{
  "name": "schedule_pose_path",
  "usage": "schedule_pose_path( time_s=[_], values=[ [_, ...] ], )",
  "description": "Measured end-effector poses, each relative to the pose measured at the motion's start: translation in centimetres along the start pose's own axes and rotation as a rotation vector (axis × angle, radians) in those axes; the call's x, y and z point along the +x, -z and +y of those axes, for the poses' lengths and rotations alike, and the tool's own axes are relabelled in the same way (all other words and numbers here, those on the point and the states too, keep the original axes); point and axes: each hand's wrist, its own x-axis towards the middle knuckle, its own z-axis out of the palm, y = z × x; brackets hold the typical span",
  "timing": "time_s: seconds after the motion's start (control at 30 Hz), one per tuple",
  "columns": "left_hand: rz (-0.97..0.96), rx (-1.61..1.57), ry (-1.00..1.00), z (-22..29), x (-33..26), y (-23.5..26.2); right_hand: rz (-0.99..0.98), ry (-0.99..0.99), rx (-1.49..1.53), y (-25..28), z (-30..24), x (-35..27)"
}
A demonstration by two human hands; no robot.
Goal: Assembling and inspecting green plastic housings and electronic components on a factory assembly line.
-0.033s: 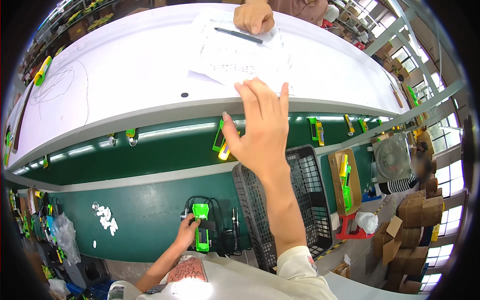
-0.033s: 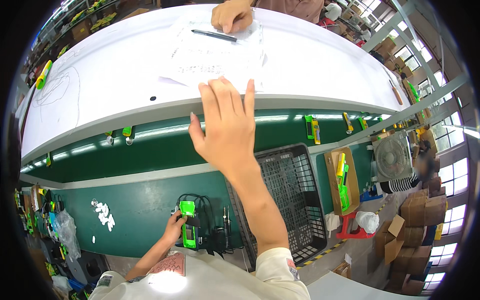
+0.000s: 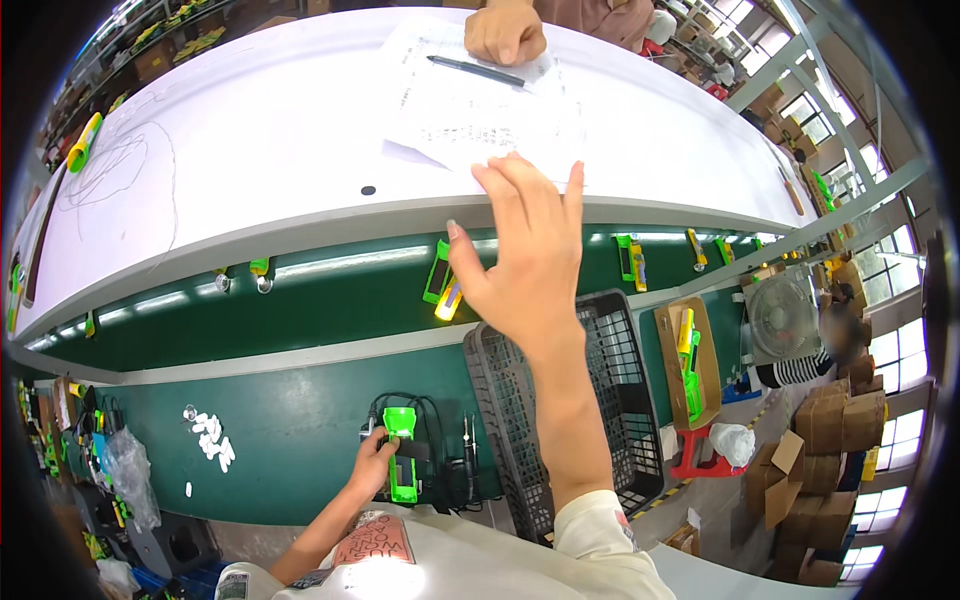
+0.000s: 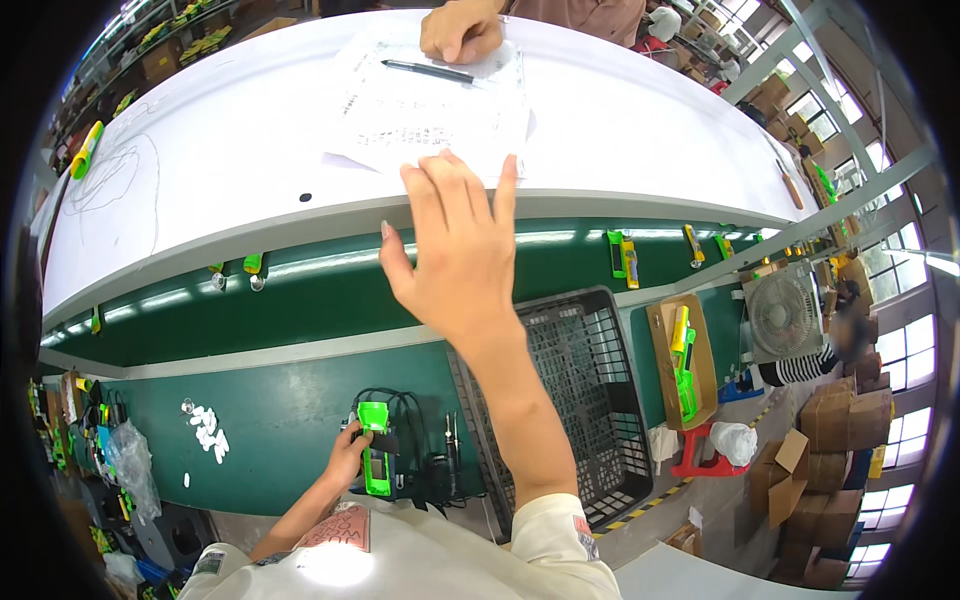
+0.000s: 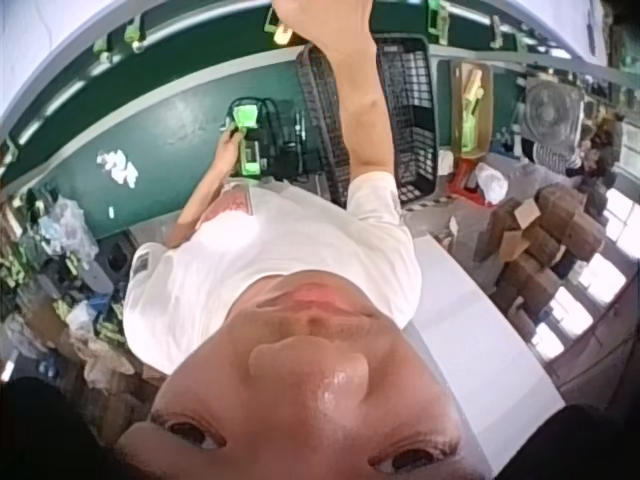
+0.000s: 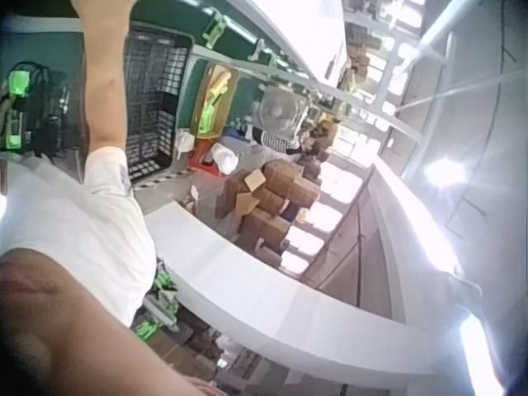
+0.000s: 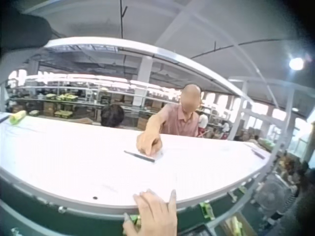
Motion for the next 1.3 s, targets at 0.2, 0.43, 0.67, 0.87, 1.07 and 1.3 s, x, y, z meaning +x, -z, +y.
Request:
schedule_pose_path(
  time_s=[0.2, 0.43, 0.67, 0.87, 1.07, 1.3],
  values=[
    [-0.009, -0.057, 0.014, 0.6, -0.1, -0.4, 0.133, -0.064, -0.029, 2.4, 3.5, 1.5],
    [-0.020, -0.105, -0.031, -0.2, 0.5, -0.3, -0.053, -0.159, -0.101, 4.6, 5.7, 2.2],
    [-0.008, -0.117, -0.115, -1.8, 1.5, -0.1, -0.194, -0.100, -0.149, 5.6, 4.9, 2.7],
    [-0.010, -0.126, -0.117, -2.0, 1.5, -0.2, -0.236, -0.100, -0.180, 6.4, 4.8, 2.7],
    [-0.018, -0.147, -0.103, -1.8, 1.1, -0.3, -0.266, -0.096, -0.146, 6.3, 5.0, 2.8],
    [-0.015, -0.146, -0.110, -1.5, 0.5, -0.3, -0.279, -0.102, -0.119, 6.3, 4.9, 3.0]
  ],
)
